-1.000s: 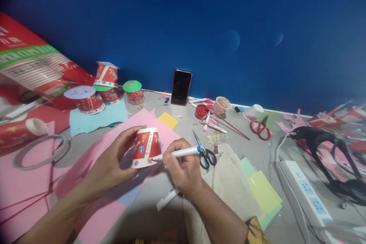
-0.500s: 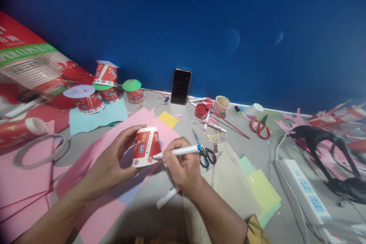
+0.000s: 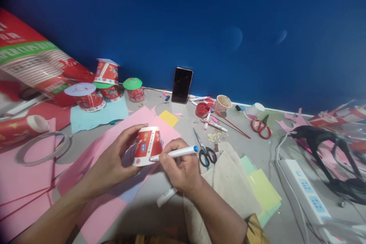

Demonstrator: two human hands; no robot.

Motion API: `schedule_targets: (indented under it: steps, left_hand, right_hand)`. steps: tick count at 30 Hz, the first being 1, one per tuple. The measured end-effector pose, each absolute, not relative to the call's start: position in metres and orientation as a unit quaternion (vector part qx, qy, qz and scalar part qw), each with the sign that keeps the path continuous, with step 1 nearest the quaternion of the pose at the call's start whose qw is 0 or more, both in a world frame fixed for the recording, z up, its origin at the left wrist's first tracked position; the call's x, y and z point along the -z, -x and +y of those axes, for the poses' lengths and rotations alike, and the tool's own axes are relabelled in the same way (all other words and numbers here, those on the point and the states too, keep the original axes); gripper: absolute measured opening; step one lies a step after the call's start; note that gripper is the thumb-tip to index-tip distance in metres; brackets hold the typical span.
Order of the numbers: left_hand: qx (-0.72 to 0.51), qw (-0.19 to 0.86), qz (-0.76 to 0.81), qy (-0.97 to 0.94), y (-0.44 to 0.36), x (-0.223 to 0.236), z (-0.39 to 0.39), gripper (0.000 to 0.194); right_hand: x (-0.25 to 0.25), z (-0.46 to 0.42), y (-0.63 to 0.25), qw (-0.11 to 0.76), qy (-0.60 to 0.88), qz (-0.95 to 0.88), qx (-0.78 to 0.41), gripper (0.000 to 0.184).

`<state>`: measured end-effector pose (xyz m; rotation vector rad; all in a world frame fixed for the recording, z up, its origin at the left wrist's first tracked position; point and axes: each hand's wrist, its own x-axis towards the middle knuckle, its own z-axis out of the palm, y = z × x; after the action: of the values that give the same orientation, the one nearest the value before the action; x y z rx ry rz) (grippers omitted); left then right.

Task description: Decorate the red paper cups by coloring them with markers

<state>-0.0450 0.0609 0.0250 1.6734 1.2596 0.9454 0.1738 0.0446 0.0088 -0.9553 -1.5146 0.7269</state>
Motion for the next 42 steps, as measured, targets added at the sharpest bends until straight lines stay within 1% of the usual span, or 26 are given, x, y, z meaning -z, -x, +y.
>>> schedule_targets:
  steps: [5,10,13,17,24,33,42]
  left_hand:
    - [-0.363,0.409,0.508,-0.666,0.046,-0.026,0.061,0.08]
    - [-0.372,0.409,0.502,-0.665,0.046,-0.026,0.061,0.079]
    - [-0.373,0.409,0.502,-0.665,0.046,-0.027,0.061,0.076]
    - [-0.371,0.408,0.502,-0.666,0.046,-0.025,0.061,0.079]
    - [-0.375,0.403,0.494,-0.673,0.049,-0.016,0.062,0.081]
    - [-0.382,0.407,0.502,-0.66,0.049,-0.016,0.061,0.081]
    - [-0.383,0.399,0.504,-0.663,0.049,-0.015,0.061,0.081]
  right_hand:
    - [-0.01,0.045,-0.174,0.565,0.402,-0.647,-0.319,0.021]
    - [-0.008,0.045,-0.175,0.581,0.397,-0.626,-0.336,0.015]
    - [-0.007,0.045,-0.175,0.586,0.39,-0.619,-0.349,0.013]
    - [-0.008,0.045,-0.175,0.577,0.386,-0.629,-0.35,0.012]
    - [-0.01,0.045,-0.176,0.559,0.395,-0.643,-0.344,0.015]
    - [-0.006,0.047,-0.177,0.58,0.394,-0.611,-0.367,0.03]
    - [-0.011,0.046,-0.177,0.554,0.403,-0.63,-0.365,0.023]
